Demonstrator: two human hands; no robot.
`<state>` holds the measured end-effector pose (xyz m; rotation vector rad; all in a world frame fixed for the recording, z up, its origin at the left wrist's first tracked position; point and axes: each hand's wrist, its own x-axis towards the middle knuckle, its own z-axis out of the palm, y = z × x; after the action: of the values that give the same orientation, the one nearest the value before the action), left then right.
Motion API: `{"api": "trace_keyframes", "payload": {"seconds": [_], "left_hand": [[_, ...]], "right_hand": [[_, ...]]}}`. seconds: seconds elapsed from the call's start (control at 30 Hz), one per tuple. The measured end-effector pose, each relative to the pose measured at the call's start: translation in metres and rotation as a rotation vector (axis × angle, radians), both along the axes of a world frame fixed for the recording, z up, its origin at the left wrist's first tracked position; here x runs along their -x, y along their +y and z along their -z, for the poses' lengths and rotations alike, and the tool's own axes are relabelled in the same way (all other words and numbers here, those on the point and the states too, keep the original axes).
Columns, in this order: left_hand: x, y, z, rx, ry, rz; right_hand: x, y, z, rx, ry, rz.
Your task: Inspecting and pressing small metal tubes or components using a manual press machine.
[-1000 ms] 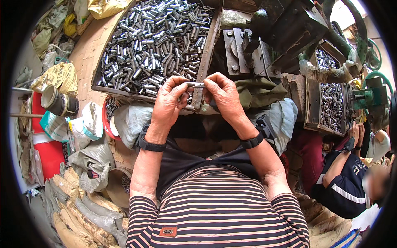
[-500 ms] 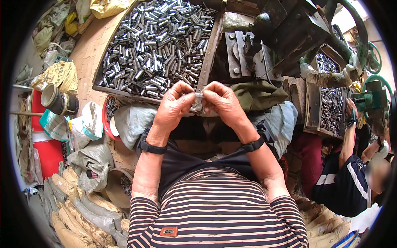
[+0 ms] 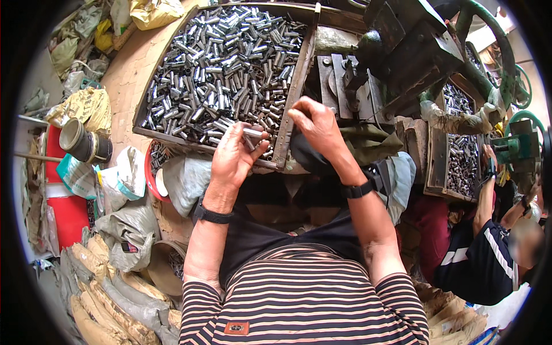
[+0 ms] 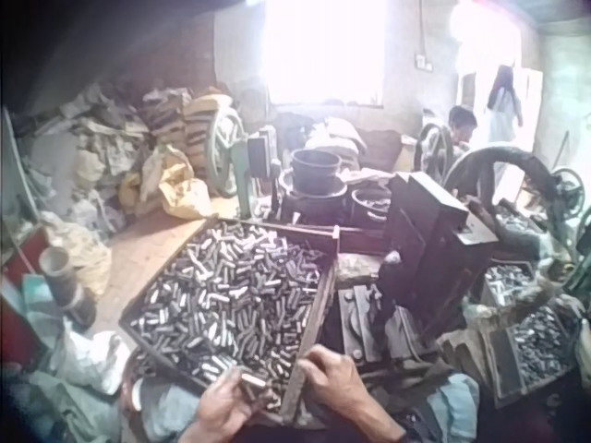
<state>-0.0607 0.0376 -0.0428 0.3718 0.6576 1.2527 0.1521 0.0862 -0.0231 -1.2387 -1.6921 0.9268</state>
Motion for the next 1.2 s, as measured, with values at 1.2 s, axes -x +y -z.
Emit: {"api": "trace_keyframes", "payload": {"seconds": [1.2], "left_hand": [[-0.048,0.053,-0.006,-0.51,2.025,0.055]], "right_hand": [[-0.019,0.007,-0.01,0.014,0.171,0.077]]}}
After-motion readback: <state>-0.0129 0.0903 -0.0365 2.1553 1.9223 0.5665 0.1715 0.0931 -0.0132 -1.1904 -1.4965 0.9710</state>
